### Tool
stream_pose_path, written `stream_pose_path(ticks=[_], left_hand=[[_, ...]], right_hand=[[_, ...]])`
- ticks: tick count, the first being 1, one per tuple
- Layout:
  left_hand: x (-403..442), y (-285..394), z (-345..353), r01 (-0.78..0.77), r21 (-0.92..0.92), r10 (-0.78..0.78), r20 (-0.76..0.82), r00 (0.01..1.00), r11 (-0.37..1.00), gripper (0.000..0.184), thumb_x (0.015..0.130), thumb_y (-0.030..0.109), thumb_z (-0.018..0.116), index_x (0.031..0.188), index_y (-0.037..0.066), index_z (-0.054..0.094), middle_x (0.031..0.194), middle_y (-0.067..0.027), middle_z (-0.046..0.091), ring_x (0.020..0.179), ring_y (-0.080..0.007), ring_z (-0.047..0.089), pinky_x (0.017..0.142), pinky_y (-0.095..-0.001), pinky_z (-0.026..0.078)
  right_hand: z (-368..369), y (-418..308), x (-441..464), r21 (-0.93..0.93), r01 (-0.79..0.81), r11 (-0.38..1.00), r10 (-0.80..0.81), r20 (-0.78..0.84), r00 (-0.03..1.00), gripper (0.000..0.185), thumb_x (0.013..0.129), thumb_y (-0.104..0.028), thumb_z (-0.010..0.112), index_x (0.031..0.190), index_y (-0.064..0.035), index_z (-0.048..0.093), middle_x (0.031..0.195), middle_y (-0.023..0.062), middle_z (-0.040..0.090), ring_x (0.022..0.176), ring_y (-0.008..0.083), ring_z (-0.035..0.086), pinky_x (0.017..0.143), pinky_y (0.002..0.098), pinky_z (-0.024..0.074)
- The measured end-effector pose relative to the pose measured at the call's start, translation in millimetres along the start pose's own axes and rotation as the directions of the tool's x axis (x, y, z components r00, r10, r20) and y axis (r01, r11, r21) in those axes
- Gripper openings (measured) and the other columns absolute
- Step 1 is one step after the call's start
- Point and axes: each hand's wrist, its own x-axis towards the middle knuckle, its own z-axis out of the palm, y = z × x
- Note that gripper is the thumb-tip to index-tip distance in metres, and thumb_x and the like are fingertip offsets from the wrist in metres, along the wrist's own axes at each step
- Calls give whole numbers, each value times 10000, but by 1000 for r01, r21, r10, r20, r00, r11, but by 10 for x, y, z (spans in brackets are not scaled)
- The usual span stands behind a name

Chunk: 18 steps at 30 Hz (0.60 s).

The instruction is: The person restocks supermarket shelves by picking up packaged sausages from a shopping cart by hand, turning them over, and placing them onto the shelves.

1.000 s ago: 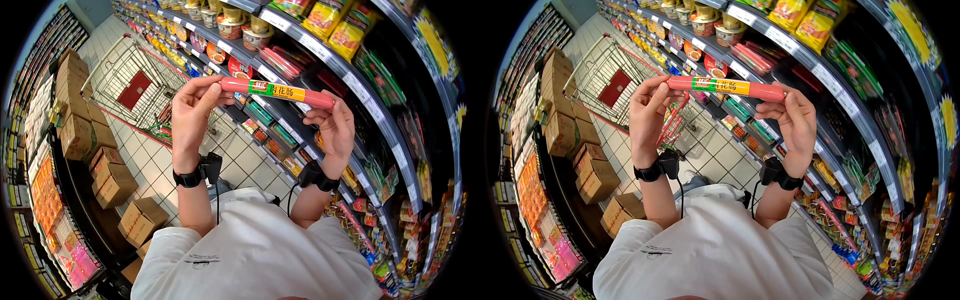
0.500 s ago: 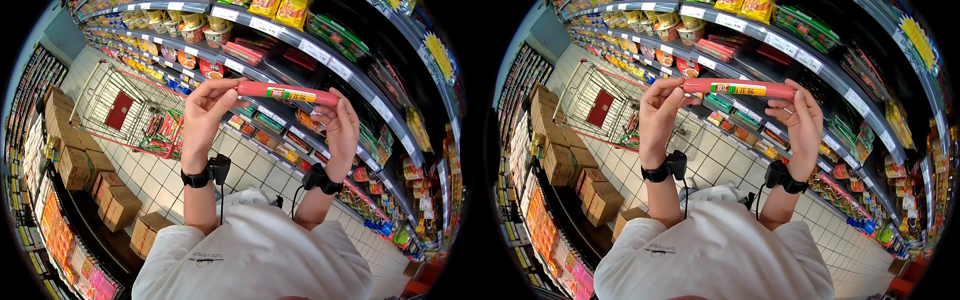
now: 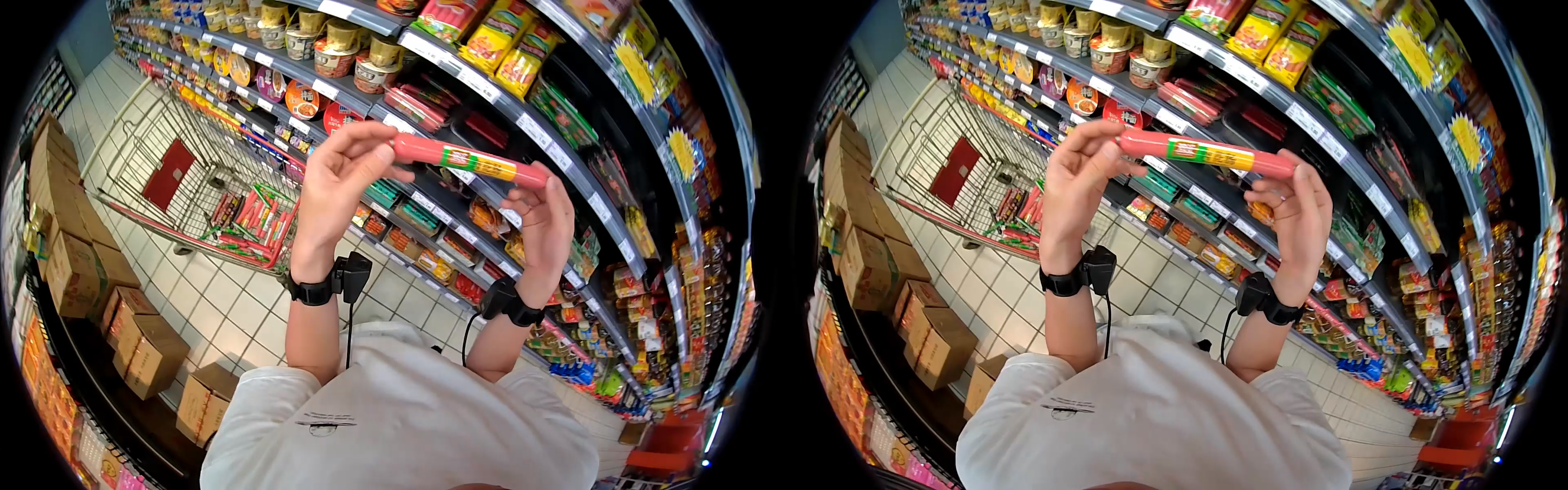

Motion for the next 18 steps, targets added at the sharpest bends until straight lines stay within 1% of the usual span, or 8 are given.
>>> stream_pose_path(ticks=[2, 3, 5, 6, 7, 11, 12, 18], left_hand=[[-1, 116, -116, -60, -101, 48, -116, 992, 993, 245, 935, 88, 522, 1134, -54, 525, 1025, -137, 622, 899, -206, 644, 775, -383, 574], [-8, 189, -158, -60, -140, 40, -140, 989, 988, 240, 938, 87, 514, 1131, -55, 529, 1023, -138, 621, 894, -208, 644, 759, -384, 579], [-55, 252, -259, -63, -192, 30, -171, 985, 979, 236, 942, 85, 506, 1128, -57, 533, 1022, -139, 620, 889, -210, 645, 744, -384, 585], [-86, 270, -325, -38, -93, 27, -110, 994, 995, 247, 950, 102, 492, 1135, -56, 530, 1061, -170, 613, 897, -223, 646, 725, -373, 587], [-117, 273, -371, -18, 9, 18, -49, 999, 1000, 259, 957, 119, 479, 1142, -56, 526, 1099, -202, 605, 906, -236, 648, 707, -362, 590], [-212, 177, -358, 119, 88, -128, 106, 986, 989, 195, 903, 51, 568, 1055, -69, 591, 925, -117, 630, 776, -184, 649, 681, -305, 580], [-219, 162, -341, 123, 85, -132, 109, 985, 989, 195, 903, 51, 568, 1055, -69, 591, 925, -117, 630, 776, -184, 649, 681, -305, 580], [-287, 186, -345, 178, 250, -225, 174, 959, 952, 177, 900, 46, 570, 1031, -65, 612, 907, -101, 637, 808, -143, 621, 661, -276, 556]], right_hand=[[197, 27, -48, -70, -107, 992, 119, 187, 975, 328, 956, -146, 467, 1165, 102, 511, 968, 212, 641, 855, 291, 664, 714, 410, 579], [298, 81, -97, -142, -143, 980, 169, 191, 967, 314, 923, -121, 492, 1145, 99, 515, 966, 198, 643, 862, 276, 662, 688, 380, 579], [342, 193, -135, -318, -220, 922, 291, 197, 936, 291, 911, -103, 531, 1144, 71, 540, 1030, 202, 634, 904, 254, 656, 793, 355, 541], [408, 226, -148, -450, -238, 861, 343, 166, 925, 287, 908, -99, 544, 1146, 61, 550, 1056, 195, 633, 936, 241, 649, 837, 339, 519], [492, 228, -168, -519, -200, 831, 344, 197, 918, 273, 895, -65, 584, 1149, 37, 583, 1113, 110, 630, 1005, 123, 590, 867, 244, 460], [736, 341, -256, -556, -194, 808, 384, 248, 889, 334, 885, -65, 601, 1204, 23, 558, 1178, 84, 603, 1048, 122, 555, 902, 273, 438], [785, 417, -297, -484, -191, 854, 380, 329, 865, 381, 877, -64, 615, 1241, 12, 533, 1203, 72, 589, 1074, 130, 544, 895, 283, 436], [934, 628, -425, -548, -114, 829, 318, 293, 902, 435, 829, -73, 671, 1239, -13, 542, 1182, 72, 586, 1049, 153, 567, 853, 285, 452]])
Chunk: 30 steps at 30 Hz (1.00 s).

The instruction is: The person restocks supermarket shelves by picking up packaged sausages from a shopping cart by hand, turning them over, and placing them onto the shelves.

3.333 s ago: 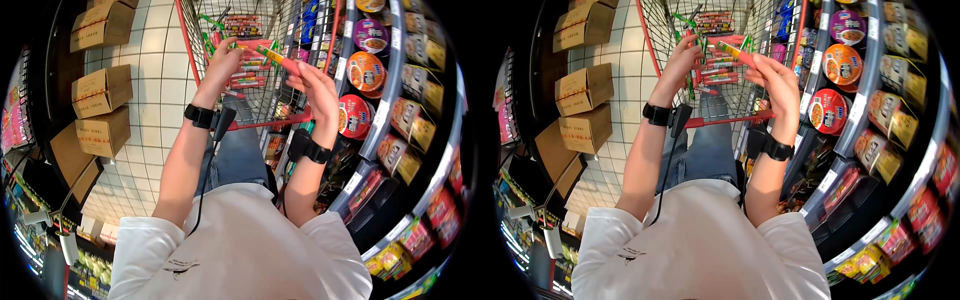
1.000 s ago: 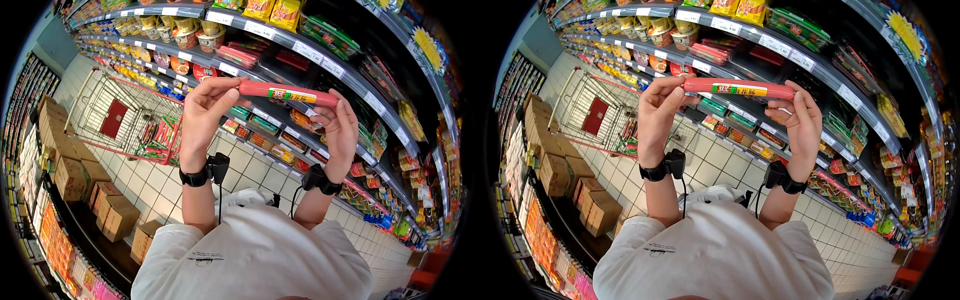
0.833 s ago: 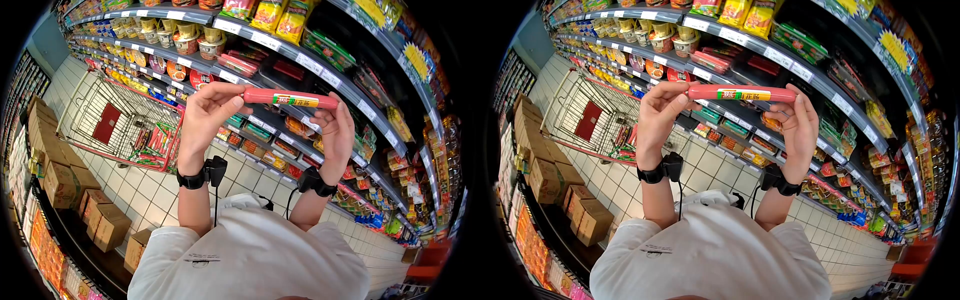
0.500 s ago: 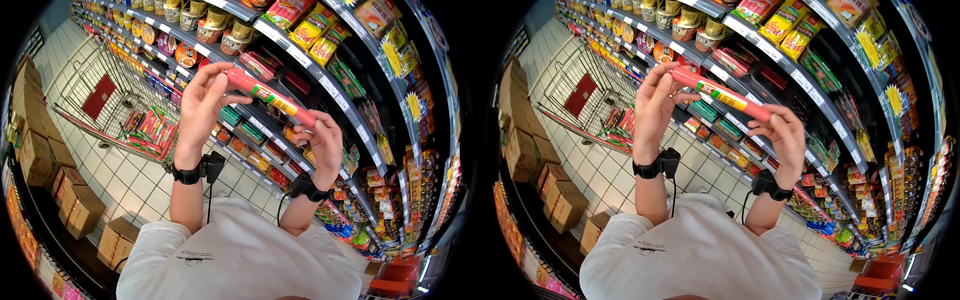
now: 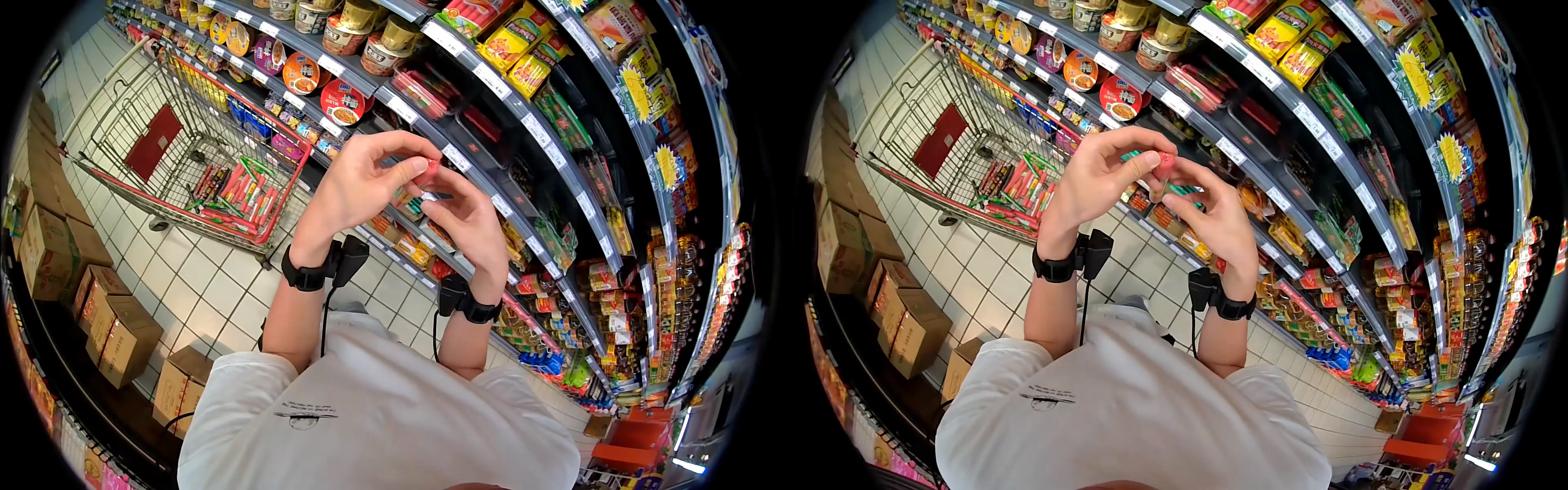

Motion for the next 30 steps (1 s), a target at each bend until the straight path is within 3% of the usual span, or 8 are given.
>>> stream_pose_path(ticks=[4, 6, 8, 10, 12, 17, 25, 30], left_hand=[[-91, 115, -1, -14, 57, 12, 31, 999, 998, 176, 903, 45, 567, 1033, -63, 614, 919, -100, 643, 823, -139, 622, 657, -262, 539], [-159, 156, 27, 32, 47, -33, 28, 999, 998, 198, 903, 52, 571, 1067, -55, 602, 976, -106, 638, 837, -134, 619, 666, -252, 527], [-200, 131, 79, -209, -40, 202, -133, 970, 977, 233, 898, 63, 582, 1107, -41, 585, 1043, -109, 626, 861, -129, 605, 701, -248, 517], [-260, 219, 2, -180, 86, 190, -124, 974, 980, 277, 883, 71, 607, 1142, -22, 571, 1093, -107, 612, 918, -127, 588, 754, -252, 502], [-273, 258, -45, -259, 770, 504, -93, 858, 583, 294, 846, 113, 655, 1106, -6, 587, 1024, -109, 634, 906, -139, 615, 738, -273, 511], [-351, 205, -67, -110, 263, 163, -188, 969, 959, 267, 826, 65, 676, 1069, -15, 598, 912, -67, 669, 750, -88, 608, 613, -216, 499], [-408, 392, -1, -118, 194, 152, -172, 973, 974, 258, 839, 47, 666, 1074, -24, 587, 910, -46, 643, 694, -42, 561, 575, -185, 466], [-439, 422, -37, -78, 179, 96, -98, 991, 981, 305, 847, 42, 649, 1132, -34, 571, 1002, -83, 635, 860, -110, 599, 651, -239, 509]], right_hand=[[149, 43, 80, -166, 80, 983, -86, -31, 996, 351, 789, -60, 709, 1115, 17, 602, 996, 53, 622, 947, 135, 594, 785, 269, 478], [231, 42, 93, -5, 115, 993, -115, -78, 990, 309, 789, -28, 699, 1081, 22, 609, 992, 46, 631, 892, 118, 606, 759, 247, 486], [249, -43, 98, 97, 84, 992, -65, -186, 981, 284, 828, -22, 674, 1091, 43, 588, 1001, 74, 637, 826, 109, 617, 701, 226, 502], [248, -65, 122, 252, 165, 953, -63, -369, 927, 283, 839, -24, 666, 1093, 58, 573, 969, 94, 640, 823, 131, 625, 696, 242, 521], [250, -146, 125, 301, 206, 931, -67, -412, 909, 266, 837, -17, 665, 1073, 61, 570, 947, 109, 641, 823, 150, 632, 686, 273, 545], [305, -282, 49, 378, 319, 869, -160, -396, 904, 254, 831, -14, 669, 1051, 52, 561, 952, 127, 636, 841, 186, 639, 692, 321, 581], [211, -438, -145, 331, 403, 853, -264, -392, 881, 319, 841, 53, 616, 1131, 39, 483, 990, 162, 618, 908, 250, 650, 730, 363, 599], [234, -443, -205, 337, 413, 846, -267, -403, 875, 317, 832, 60, 625, 1118, 39, 490, 980, 158, 621, 901, 251, 654, 729, 368, 599]])
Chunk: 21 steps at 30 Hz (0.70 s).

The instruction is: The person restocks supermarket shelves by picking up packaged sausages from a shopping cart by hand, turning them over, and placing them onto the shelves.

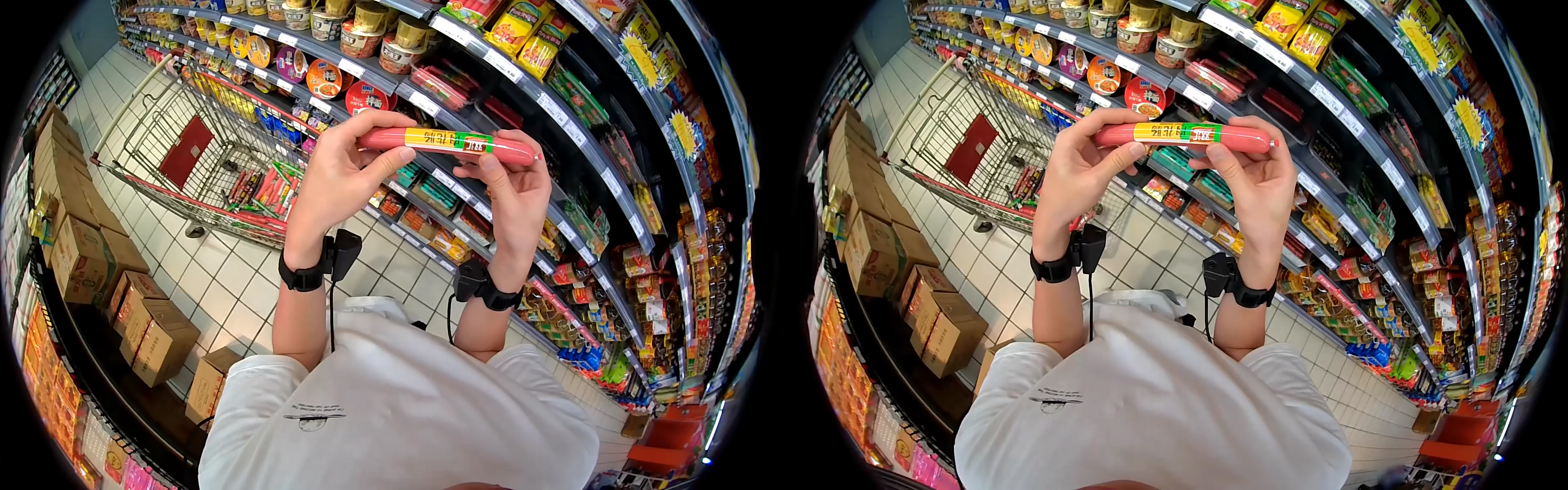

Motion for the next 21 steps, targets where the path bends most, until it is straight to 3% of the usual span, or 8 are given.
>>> stream_pose_path(ticks=[2, 7, 10, 12, 13, 15, 21], left_hand=[[-12, 11, -6, 4, -3, -4, -8, 1000, 1000, 301, 850, 44, 646, 1131, -31, 571, 1000, -82, 633, 855, -108, 597, 648, -237, 506], [-9, -26, -67, 13, 86, -4, -100, 995, 996, 285, 856, 50, 640, 1124, -24, 575, 1036, -86, 617, 839, -100, 588, 643, -234, 497], [-6, -74, -98, -62, 199, 84, -107, 991, 978, 300, 868, 54, 627, 1147, -27, 552, 1094, -106, 592, 810, -98, 580, 653, -242, 507], [5, -119, -90, -84, -55, 75, -153, 985, 995, 322, 873, 24, 600, 1165, -36, 480, 1085, -122, 566, 906, -163, 624, 737, -271, 557], [16, -110, -96, -84, -55, 75, -153, 985, 995, 322, 873, 24, 600, 1165, -36, 480, 1085, -122, 566, 906, -163, 624, 737, -271, 557], [45, -83, -105, -101, -262, 40, -226, 973, 960, 333, 891, -4, 549, 1180, -54, 390, 1091, -171, 562, 931, -220, 638, 748, -312, 574], [93, -129, -146, -103, -277, 21, -286, 958, 955, 229, 907, -10, 521, 1079, -42, 373, 1035, -229, 591, 856, -257, 666, 716, -335, 584]], right_hand=[[-32, 25, -20, -109, 44, 993, -39, 46, 998, 327, 889, -20, 583, 1187, 51, 468, 1101, 227, 605, 910, 279, 653, 737, 370, 581], [-90, -12, 17, -91, -41, 995, 36, -53, 998, 349, 905, -62, 577, 1218, 56, 477, 1113, 236, 610, 912, 278, 658, 698, 335, 577], [-82, 36, 14, -55, -82, 995, 75, -110, 991, 338, 899, -61, 588, 1192, 58, 469, 1069, 243, 626, 897, 283, 666, 680, 335, 581], [-93, 109, -1, -17, -93, 996, 88, -191, 978, 294, 902, -77, 593, 1133, 40, 452, 1014, 248, 639, 876, 284, 671, 681, 343, 581], [-96, 127, 7, -17, -93, 996, 88, -191, 978, 294, 902, -77, 593, 1133, 40, 452, 1014, 248, 639, 876, 284, 671, 681, 343, 581], [-107, 150, 31, 18, -92, 996, 94, -260, 961, 262, 904, -95, 599, 1073, 16, 432, 971, 248, 646, 851, 285, 676, 673, 349, 583], [-48, 211, 55, 4, -124, 992, 119, -313, 942, 237, 912, -114, 593, 1047, 23, 455, 946, 218, 647, 827, 275, 681, 641, 336, 583]])
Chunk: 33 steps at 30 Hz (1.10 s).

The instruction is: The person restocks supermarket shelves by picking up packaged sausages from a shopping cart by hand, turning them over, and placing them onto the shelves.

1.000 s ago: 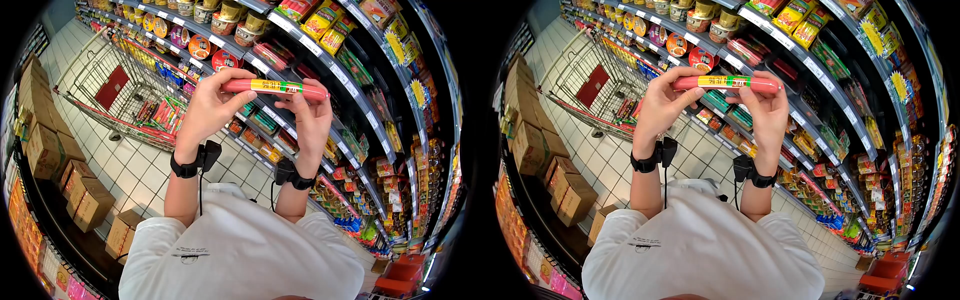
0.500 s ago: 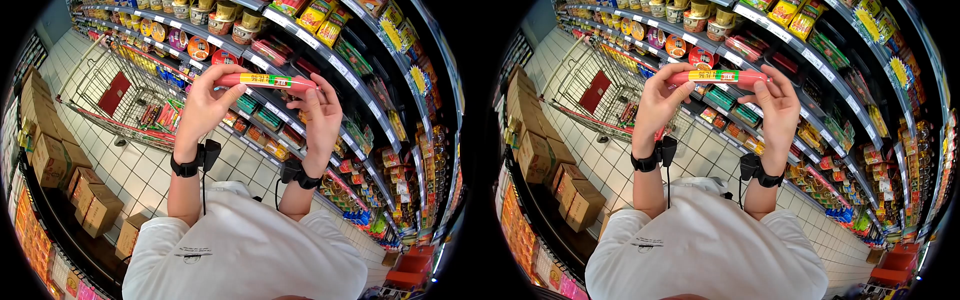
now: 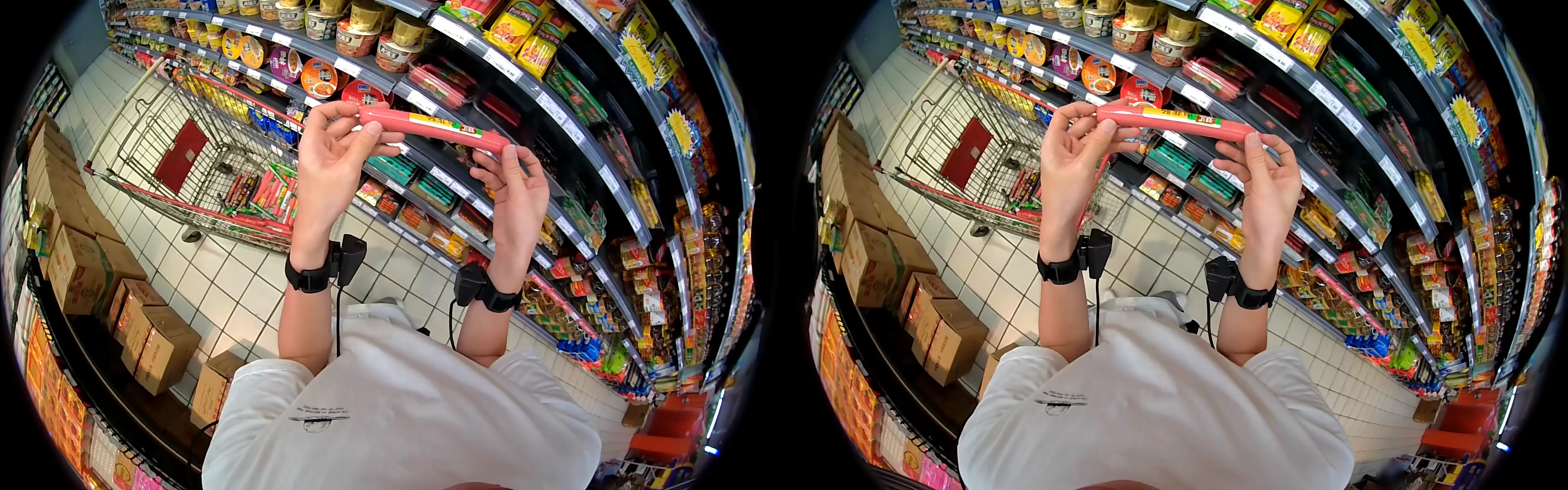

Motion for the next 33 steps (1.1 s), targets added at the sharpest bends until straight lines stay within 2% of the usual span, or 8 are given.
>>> stream_pose_path(ticks=[3, 4, 5, 8, 17, 24, 29, 33], left_hand=[[43, -59, -45, -29, 13, 30, -68, 997, 999, 230, 913, 8, 530, 1071, -38, 369, 986, -229, 607, 821, -252, 670, 706, -335, 583], [56, -98, -81, -47, 74, 54, -90, 995, 996, 225, 930, 64, 532, 1066, -34, 383, 1088, -270, 601, 839, -247, 670, 730, -355, 578], [85, -127, -108, -37, 69, 43, -80, 996, 997, 225, 930, 64, 532, 1066, -34, 383, 1088, -270, 601, 839, -247, 670, 730, -355, 578], [161, -205, -122, -49, 20, 51, -170, 984, 999, 225, 918, 41, 550, 1039, -3, 365, 934, -215, 620, 777, -243, 672, 685, -326, 576], [473, -711, 35, 82, 30, -78, -102, 992, 996, 239, 914, 50, 563, 1054, 9, 373, 911, -207, 630, 779, -230, 670, 689, -324, 577], [1126, -1207, 236, 117, 77, -107, -128, 986, 990, 210, 944, 94, 521, 1081, 7, 389, 909, -169, 616, 808, -225, 658, 710, -325, 568], [1755, -1660, 267, 217, 155, -198, -131, 971, 964, 226, 921, 42, 476, 1141, 24, 426, 995, -128, 581, 952, -226, 624, 749, -343, 557], [2203, -2207, 139, 281, 190, -250, -173, 953, 941, 249, 873, -11, 480, 1118, 24, 464, 1050, -104, 524, 889, -172, 593, 725, -305, 549]], right_hand=[[51, 35, -18, -18, -69, 997, 70, 8, 998, 233, 926, -128, 571, 1055, 33, 463, 948, 200, 642, 822, 271, 681, 635, 327, 582], [85, 56, -23, -48, -81, 996, 83, 31, 996, 253, 932, -144, 561, 1073, 41, 463, 962, 194, 638, 839, 272, 679, 654, 327, 579], [114, 70, -29, -52, -80, 995, 81, 16, 997, 253, 932, -144, 561, 1073, 41, 463, 962, 194, 638, 839, 272, 679, 654, 327, 579], [132, 88, -26, -69, -174, 982, 177, 41, 983, 267, 918, -136, 577, 1083, 39, 461, 975, 194, 640, 885, 263, 669, 695, 336, 573], [-333, 314, 331, -104, -210, 972, 201, -95, 975, 208, 919, -106, 566, 1081, 20, 529, 1009, 130, 639, 953, 240, 644, 721, 333, 557], [-540, 564, 1052, 171, -348, 922, 365, -79, 928, 253, 915, -107, 561, 1134, 8, 508, 1065, 108, 572, 1016, 251, 610, 729, 387, 521], [-685, 928, 1701, 268, -365, 892, 389, -43, 920, 327, 911, -115, 562, 1195, -8, 441, 1123, 177, 573, 1036, 290, 596, 744, 397, 515], [-753, 1176, 2199, 261, -432, 863, 460, -54, 886, 395, 895, -110, 574, 1234, -42, 383, 1123, 209, 568, 1026, 301, 593, 746, 398, 512]])
